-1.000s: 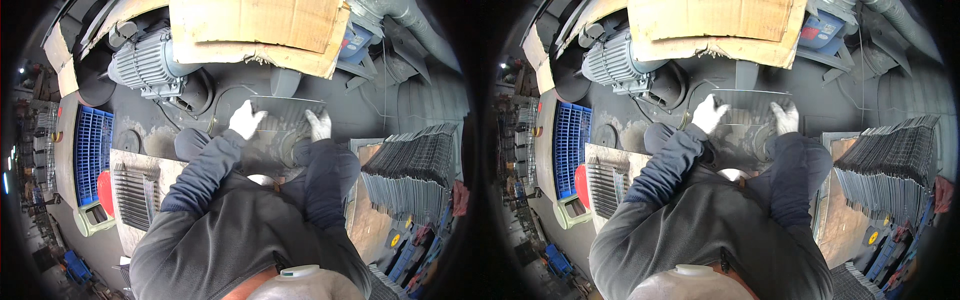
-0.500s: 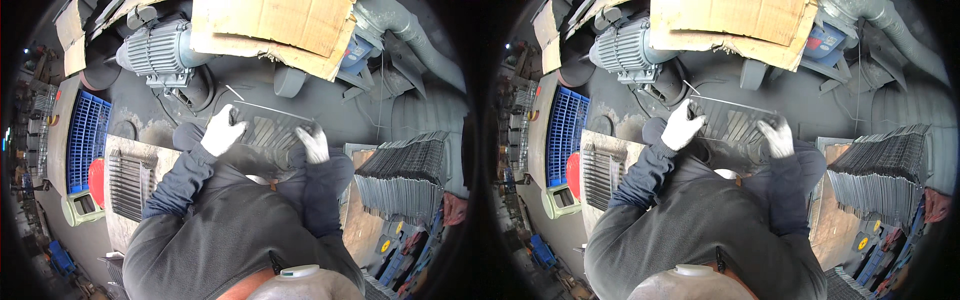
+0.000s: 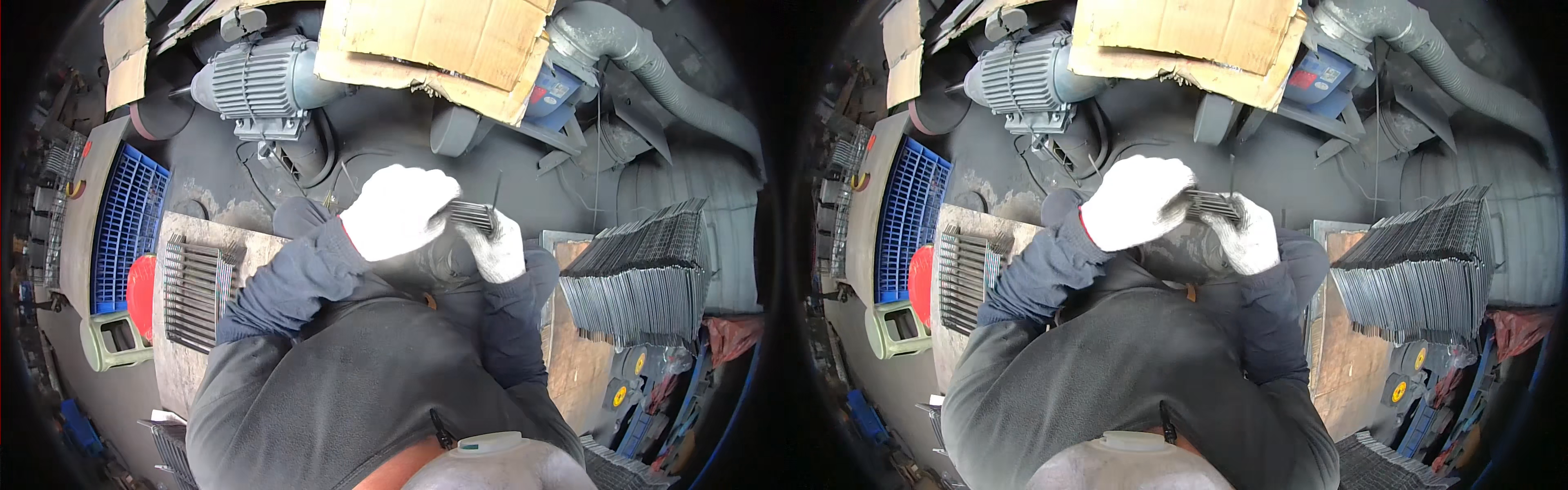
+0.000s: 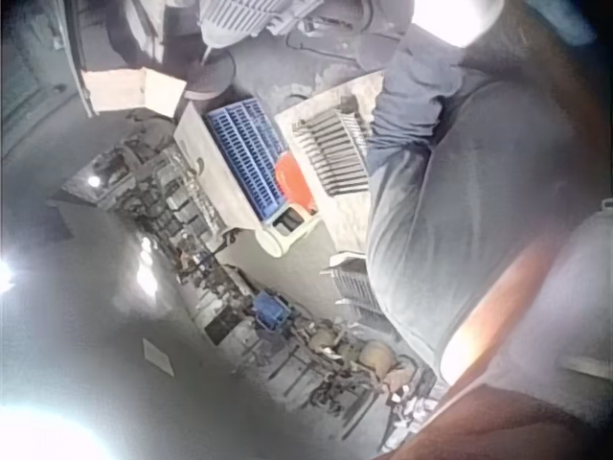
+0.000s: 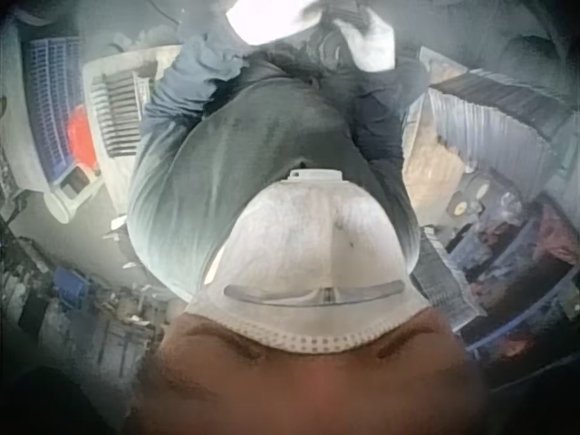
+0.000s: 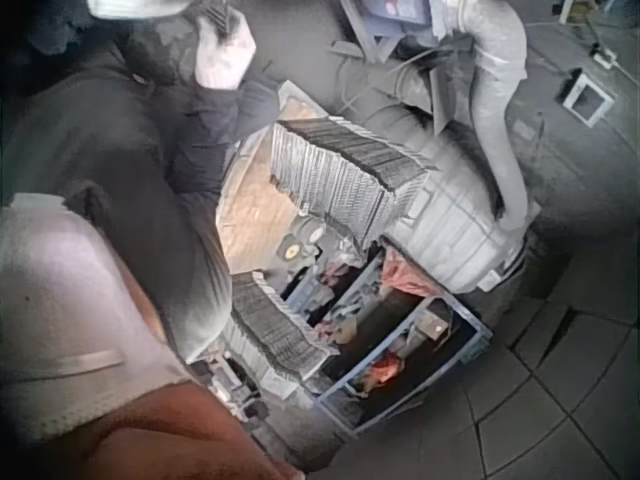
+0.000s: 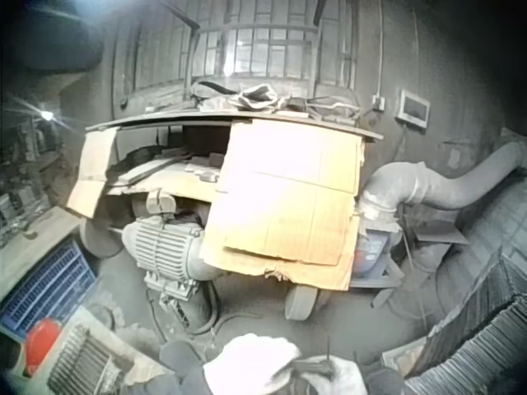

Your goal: Inspecting and sorting metal wire grids by moving them between stacks.

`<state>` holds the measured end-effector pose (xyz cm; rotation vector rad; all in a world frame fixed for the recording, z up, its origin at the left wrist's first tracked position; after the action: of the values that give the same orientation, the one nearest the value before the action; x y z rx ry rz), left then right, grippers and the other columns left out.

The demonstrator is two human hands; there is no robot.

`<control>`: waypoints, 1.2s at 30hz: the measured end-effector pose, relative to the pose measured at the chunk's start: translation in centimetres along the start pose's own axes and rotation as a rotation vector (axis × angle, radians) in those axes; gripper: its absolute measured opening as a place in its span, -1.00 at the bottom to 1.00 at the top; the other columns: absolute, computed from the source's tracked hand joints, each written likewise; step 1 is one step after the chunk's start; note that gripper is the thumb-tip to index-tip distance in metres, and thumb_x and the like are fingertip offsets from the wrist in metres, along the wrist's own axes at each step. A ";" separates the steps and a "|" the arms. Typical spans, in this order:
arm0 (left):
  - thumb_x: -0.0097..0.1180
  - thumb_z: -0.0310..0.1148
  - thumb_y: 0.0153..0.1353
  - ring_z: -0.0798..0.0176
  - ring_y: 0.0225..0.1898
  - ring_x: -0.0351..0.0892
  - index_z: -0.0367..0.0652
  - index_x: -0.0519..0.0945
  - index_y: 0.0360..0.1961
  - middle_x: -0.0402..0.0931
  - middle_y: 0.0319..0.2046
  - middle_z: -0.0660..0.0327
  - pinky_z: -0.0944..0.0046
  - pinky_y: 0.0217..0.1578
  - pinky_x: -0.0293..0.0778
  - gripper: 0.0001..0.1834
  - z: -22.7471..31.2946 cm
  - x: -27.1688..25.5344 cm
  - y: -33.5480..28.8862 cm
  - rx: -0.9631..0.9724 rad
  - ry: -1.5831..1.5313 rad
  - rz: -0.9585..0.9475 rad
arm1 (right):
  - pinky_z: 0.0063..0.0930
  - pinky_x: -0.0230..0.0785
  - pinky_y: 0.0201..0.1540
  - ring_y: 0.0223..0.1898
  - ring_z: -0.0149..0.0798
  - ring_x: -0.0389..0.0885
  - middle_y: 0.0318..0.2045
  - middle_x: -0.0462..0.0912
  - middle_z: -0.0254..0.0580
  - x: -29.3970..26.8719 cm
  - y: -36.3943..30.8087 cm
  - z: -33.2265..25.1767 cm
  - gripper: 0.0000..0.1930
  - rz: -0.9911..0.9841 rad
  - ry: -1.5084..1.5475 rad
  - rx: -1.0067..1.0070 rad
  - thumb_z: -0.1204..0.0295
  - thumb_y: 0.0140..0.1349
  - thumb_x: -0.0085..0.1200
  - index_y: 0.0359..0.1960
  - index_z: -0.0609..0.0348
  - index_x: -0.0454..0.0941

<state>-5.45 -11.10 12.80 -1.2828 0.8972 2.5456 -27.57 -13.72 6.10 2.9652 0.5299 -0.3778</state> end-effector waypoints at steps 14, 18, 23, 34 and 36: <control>0.39 -0.44 0.34 0.22 0.03 0.69 -0.35 0.47 0.25 0.64 0.00 0.06 0.19 0.11 0.64 -0.47 -1.4 9.6 -6.5 -0.850 -1.158 0.906 | 0.41 0.57 0.22 0.23 0.29 0.59 0.20 0.53 0.13 4.1 0.0 7.7 -0.59 0.453 1.083 0.107 0.13 0.59 0.11 0.33 -0.13 0.30; 0.30 -0.48 0.39 0.24 -0.31 0.71 -0.32 0.51 0.05 0.64 -0.25 0.10 0.27 -0.19 0.68 -0.70 -3.9 9.8 -5.9 -0.750 -1.348 0.895 | 0.27 0.50 0.32 0.26 0.30 0.56 0.25 0.49 0.14 4.6 -0.7 9.2 -0.50 0.405 1.205 0.176 0.22 0.58 0.15 0.42 0.03 0.30; 0.23 -0.54 0.42 0.33 -0.53 0.56 -0.19 0.44 -0.23 0.55 -0.49 0.21 0.31 -0.45 0.50 -0.83 -6.8 9.5 -7.0 -0.806 -1.137 0.760 | -0.31 0.53 0.26 0.20 -0.09 0.63 0.16 0.59 0.02 0.0 -0.5 10.7 -0.28 0.635 0.250 0.135 0.57 0.39 0.27 0.53 0.31 0.20; 0.33 -0.44 0.42 0.44 -0.48 0.55 -0.19 0.51 -0.18 0.59 -0.42 0.29 0.36 -0.42 0.51 -0.81 -12.8 15.0 -4.5 -0.873 -1.224 0.361 | -0.50 0.58 -0.02 -0.14 -0.44 0.68 -0.15 0.73 -0.29 -4.1 6.1 14.6 -0.75 0.231 0.331 0.195 0.61 0.36 0.32 0.04 0.24 0.61; 0.36 -0.40 0.40 0.46 -0.44 0.56 -0.19 0.51 -0.16 0.58 -0.40 0.29 0.35 -0.42 0.52 -0.78 -13.5 16.6 -3.6 -0.903 -1.150 0.371 | -0.51 0.58 -0.06 -0.16 -0.45 0.67 -0.15 0.73 -0.30 -4.7 6.4 16.5 -0.72 0.230 0.340 0.242 0.59 0.35 0.34 0.05 0.23 0.61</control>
<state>-5.18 -18.02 -7.74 0.5073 -0.3297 3.2995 -33.25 -23.62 -8.17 3.2976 0.1724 0.0956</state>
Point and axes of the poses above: each hand's wrist, its own y-axis towards the middle knuckle, its own x-axis out of the palm, z = x × y, the point moved 3 cm from there along y, towards the middle knuckle
